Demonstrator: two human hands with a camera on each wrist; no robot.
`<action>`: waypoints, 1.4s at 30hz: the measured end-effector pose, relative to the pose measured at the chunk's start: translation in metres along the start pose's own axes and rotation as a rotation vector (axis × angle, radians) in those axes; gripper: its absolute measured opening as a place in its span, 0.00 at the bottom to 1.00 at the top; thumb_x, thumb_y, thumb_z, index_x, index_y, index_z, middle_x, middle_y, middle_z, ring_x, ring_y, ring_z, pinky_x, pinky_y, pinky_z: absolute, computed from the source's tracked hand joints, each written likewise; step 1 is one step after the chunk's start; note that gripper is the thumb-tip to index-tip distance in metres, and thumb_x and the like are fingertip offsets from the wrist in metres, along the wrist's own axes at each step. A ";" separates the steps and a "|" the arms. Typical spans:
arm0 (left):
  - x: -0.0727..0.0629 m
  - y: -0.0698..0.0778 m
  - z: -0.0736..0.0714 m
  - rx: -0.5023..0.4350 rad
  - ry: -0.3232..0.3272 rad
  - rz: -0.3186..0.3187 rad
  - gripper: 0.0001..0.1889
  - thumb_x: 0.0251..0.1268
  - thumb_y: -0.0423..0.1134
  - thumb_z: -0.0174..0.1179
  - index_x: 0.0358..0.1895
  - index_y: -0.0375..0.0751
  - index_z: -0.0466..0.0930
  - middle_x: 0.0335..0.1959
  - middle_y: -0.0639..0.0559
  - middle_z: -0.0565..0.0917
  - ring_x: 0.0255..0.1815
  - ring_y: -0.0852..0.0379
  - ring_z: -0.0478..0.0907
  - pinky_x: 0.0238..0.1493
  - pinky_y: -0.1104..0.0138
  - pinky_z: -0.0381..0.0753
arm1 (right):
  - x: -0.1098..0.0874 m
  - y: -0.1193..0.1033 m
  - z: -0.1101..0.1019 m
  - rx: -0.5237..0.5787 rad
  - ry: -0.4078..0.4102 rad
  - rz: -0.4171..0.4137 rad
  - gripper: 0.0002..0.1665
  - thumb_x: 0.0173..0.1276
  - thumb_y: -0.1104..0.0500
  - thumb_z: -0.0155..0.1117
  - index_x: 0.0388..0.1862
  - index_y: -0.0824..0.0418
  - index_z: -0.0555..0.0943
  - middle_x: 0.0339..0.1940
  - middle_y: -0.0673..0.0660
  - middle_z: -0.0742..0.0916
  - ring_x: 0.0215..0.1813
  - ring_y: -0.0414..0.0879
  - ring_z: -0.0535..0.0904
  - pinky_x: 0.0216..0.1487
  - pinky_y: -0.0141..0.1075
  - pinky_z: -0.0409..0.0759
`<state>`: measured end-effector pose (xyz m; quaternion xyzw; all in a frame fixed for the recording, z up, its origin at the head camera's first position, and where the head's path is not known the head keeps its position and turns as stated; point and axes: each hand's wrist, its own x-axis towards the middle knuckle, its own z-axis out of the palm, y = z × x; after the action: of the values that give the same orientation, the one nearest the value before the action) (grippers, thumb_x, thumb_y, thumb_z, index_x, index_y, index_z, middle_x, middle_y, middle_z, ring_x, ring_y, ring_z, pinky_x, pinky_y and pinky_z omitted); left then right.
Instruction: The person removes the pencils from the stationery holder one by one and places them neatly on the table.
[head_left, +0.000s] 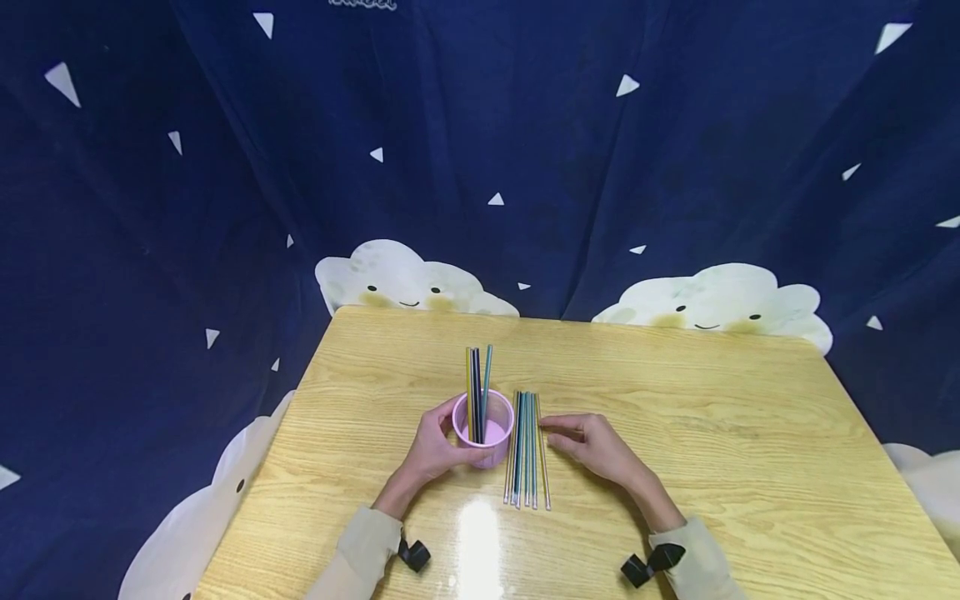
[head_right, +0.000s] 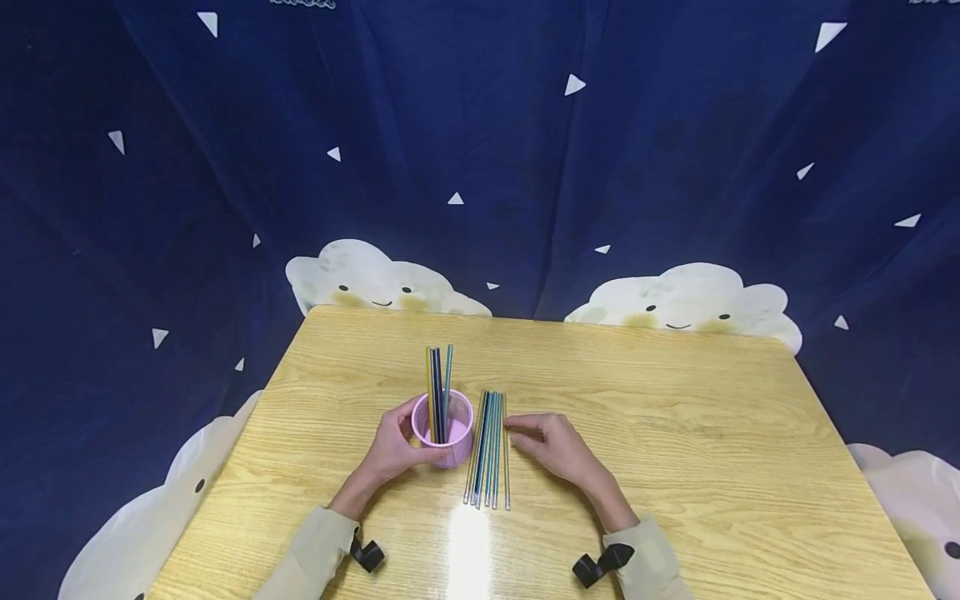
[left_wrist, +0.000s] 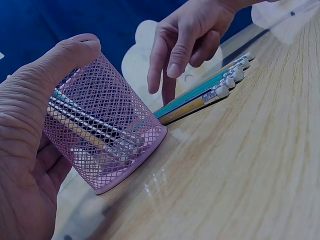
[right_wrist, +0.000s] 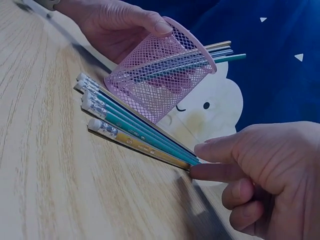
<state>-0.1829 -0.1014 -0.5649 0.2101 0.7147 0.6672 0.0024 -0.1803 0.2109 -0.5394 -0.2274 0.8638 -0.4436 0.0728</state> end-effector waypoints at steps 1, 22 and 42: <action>0.000 0.000 0.000 -0.001 0.001 -0.002 0.47 0.38 0.28 0.84 0.70 0.33 0.75 0.63 0.38 0.83 0.62 0.45 0.81 0.68 0.63 0.79 | 0.000 0.000 0.000 -0.001 0.006 -0.004 0.18 0.74 0.61 0.68 0.61 0.62 0.86 0.60 0.57 0.89 0.67 0.54 0.81 0.70 0.51 0.78; 0.001 0.000 0.000 -0.009 0.000 0.006 0.47 0.38 0.29 0.83 0.71 0.32 0.74 0.63 0.37 0.83 0.62 0.43 0.82 0.67 0.66 0.79 | 0.007 -0.013 0.003 0.138 0.124 -0.133 0.25 0.71 0.65 0.71 0.66 0.64 0.82 0.26 0.53 0.80 0.24 0.37 0.67 0.22 0.28 0.66; 0.000 0.002 0.000 0.014 -0.003 0.011 0.45 0.40 0.29 0.83 0.70 0.34 0.76 0.63 0.39 0.84 0.62 0.46 0.81 0.66 0.64 0.80 | 0.039 -0.047 0.009 0.184 0.047 -0.339 0.29 0.73 0.69 0.66 0.73 0.64 0.76 0.75 0.67 0.76 0.31 0.43 0.71 0.32 0.32 0.75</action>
<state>-0.1822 -0.1014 -0.5632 0.2151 0.7181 0.6619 -0.0019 -0.1962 0.1630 -0.5039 -0.3516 0.7705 -0.5316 -0.0029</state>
